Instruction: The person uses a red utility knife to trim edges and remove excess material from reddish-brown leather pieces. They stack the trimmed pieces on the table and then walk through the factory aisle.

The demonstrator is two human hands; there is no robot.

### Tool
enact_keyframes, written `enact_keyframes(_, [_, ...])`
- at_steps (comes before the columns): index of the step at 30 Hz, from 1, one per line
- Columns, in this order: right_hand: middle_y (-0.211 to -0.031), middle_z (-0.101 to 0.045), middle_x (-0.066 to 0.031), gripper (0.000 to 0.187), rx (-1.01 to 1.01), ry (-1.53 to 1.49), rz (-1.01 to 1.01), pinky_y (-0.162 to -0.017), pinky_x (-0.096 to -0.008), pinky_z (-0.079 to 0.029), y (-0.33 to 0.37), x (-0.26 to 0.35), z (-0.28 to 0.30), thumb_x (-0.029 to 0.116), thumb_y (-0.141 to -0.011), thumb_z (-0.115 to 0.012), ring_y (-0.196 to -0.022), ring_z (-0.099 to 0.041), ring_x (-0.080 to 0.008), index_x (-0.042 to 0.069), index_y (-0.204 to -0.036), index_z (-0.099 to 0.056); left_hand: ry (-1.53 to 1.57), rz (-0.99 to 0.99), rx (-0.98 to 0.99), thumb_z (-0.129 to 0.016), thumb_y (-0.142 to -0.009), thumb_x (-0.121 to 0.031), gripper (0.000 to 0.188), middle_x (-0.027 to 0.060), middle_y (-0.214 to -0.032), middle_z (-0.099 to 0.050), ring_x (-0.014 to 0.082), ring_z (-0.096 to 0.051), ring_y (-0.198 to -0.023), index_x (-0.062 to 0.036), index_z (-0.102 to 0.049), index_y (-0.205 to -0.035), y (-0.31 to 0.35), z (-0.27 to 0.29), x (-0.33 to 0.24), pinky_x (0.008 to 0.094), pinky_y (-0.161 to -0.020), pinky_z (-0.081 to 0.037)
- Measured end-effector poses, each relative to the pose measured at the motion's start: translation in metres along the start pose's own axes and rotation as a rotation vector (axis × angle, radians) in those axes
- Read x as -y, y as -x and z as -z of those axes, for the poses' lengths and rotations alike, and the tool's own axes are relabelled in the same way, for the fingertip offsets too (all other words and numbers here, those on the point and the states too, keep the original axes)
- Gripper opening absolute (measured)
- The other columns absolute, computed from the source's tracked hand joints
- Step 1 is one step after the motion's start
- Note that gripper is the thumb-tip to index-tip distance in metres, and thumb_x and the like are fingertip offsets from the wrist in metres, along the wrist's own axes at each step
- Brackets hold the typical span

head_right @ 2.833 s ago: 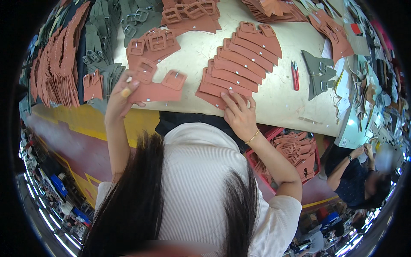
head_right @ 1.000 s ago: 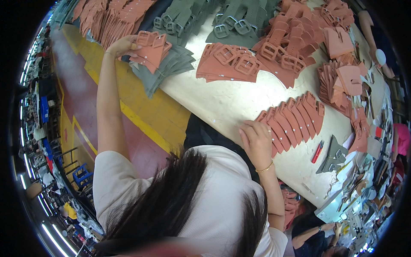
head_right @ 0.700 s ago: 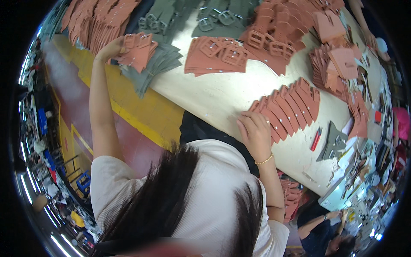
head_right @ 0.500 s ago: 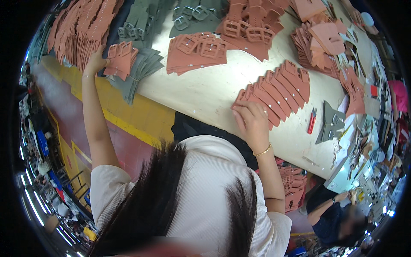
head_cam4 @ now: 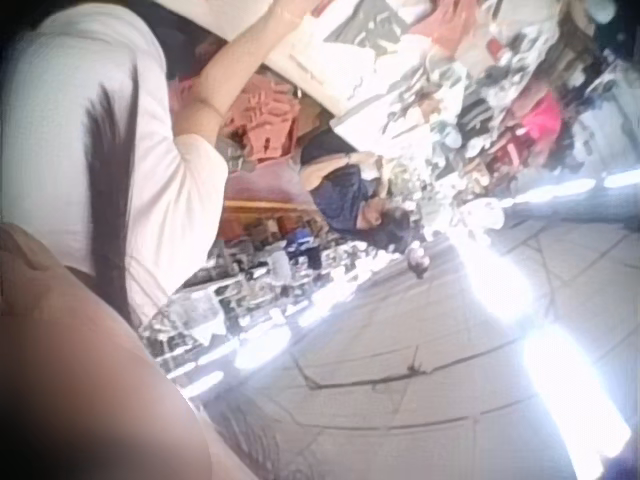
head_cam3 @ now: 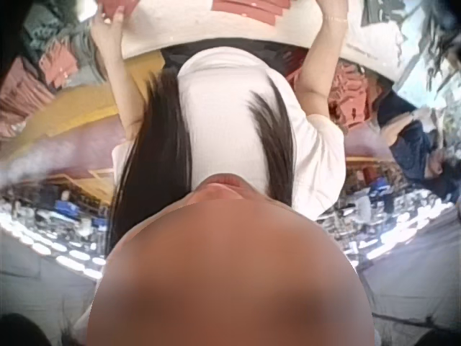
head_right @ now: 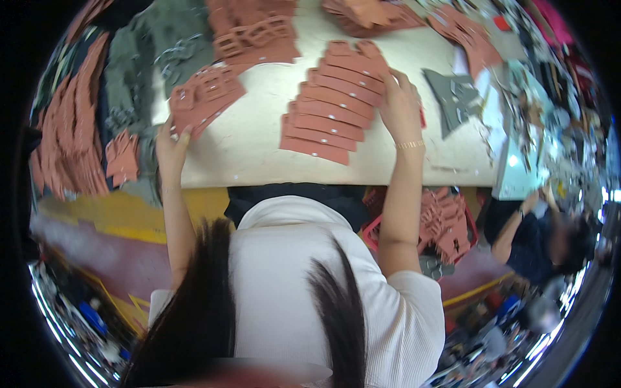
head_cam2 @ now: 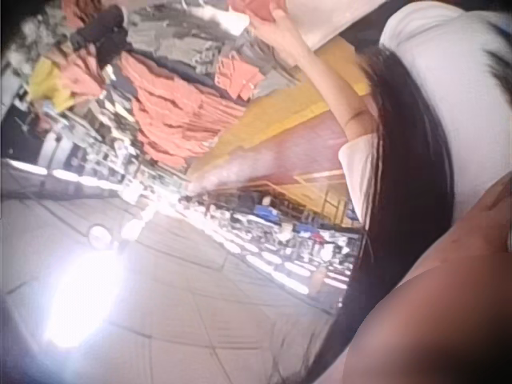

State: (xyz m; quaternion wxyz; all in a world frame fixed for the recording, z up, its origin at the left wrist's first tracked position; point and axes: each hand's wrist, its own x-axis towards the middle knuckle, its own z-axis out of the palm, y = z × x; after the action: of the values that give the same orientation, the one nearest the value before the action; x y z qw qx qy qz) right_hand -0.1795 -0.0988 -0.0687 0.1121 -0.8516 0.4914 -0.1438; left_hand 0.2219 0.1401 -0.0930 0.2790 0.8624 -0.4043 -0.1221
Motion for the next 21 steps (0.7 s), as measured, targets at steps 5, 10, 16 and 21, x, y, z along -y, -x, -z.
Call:
enact_keyframes(5, [-0.132, -0.054, -0.0126, 0.049, 0.039, 0.062, -0.098, -0.096, -0.0493, -0.046, -0.03, -0.017, -0.014, 0.002, -0.08, -0.052, -0.117, -0.053, -0.0369, 0.014, -0.127, -0.058, -0.037, 0.074, -0.073, -0.073, -0.081, -0.023, 0.049, 0.0183, -0.115, -0.057, 0.0333, -0.055, -0.106, 0.0003, -0.061, -0.122, 0.008, -0.01, -0.005, 0.0408, -0.094, -0.043])
enact_keyframes(10, [-0.136, -0.052, -0.0106, 0.051, 0.085, 0.063, -0.158, -0.096, -0.0487, -0.046, -0.039, -0.007, -0.024, 0.0, -0.081, -0.049, -0.117, -0.053, -0.0366, 0.018, -0.128, -0.058, -0.097, 0.072, -0.136, -0.076, -0.078, -0.024, 0.045, 0.0142, -0.106, -0.057, 0.0257, -0.055, -0.092, 0.0005, -0.063, -0.114, 0.009, -0.013, -0.005, 0.0383, -0.087, -0.045])
enact_keyframes(16, [-0.134, -0.053, -0.0082, 0.047, 0.088, -0.004, -0.144, -0.097, -0.048, -0.045, -0.024, -0.005, -0.031, 0.002, -0.083, -0.049, -0.116, -0.053, -0.0354, 0.018, -0.126, -0.059, 0.274, 0.18, -0.009, -0.074, -0.084, -0.019, 0.032, 0.0062, -0.09, -0.061, 0.0136, -0.055, -0.076, 0.0035, -0.061, -0.103, 0.004, -0.009, 0.004, 0.0279, -0.068, -0.047])
enact_keyframes(21, [-0.134, -0.054, -0.011, 0.048, 0.046, -0.001, -0.088, -0.095, -0.0432, -0.048, -0.005, -0.006, -0.032, -0.001, -0.086, -0.046, -0.11, -0.056, -0.0372, 0.017, -0.129, -0.058, 0.439, 0.203, 0.039, -0.068, -0.089, -0.018, 0.026, 0.0048, -0.086, -0.059, 0.0096, -0.053, -0.072, 0.0029, -0.057, -0.1, 0.002, -0.006, 0.004, 0.0221, -0.061, -0.044])
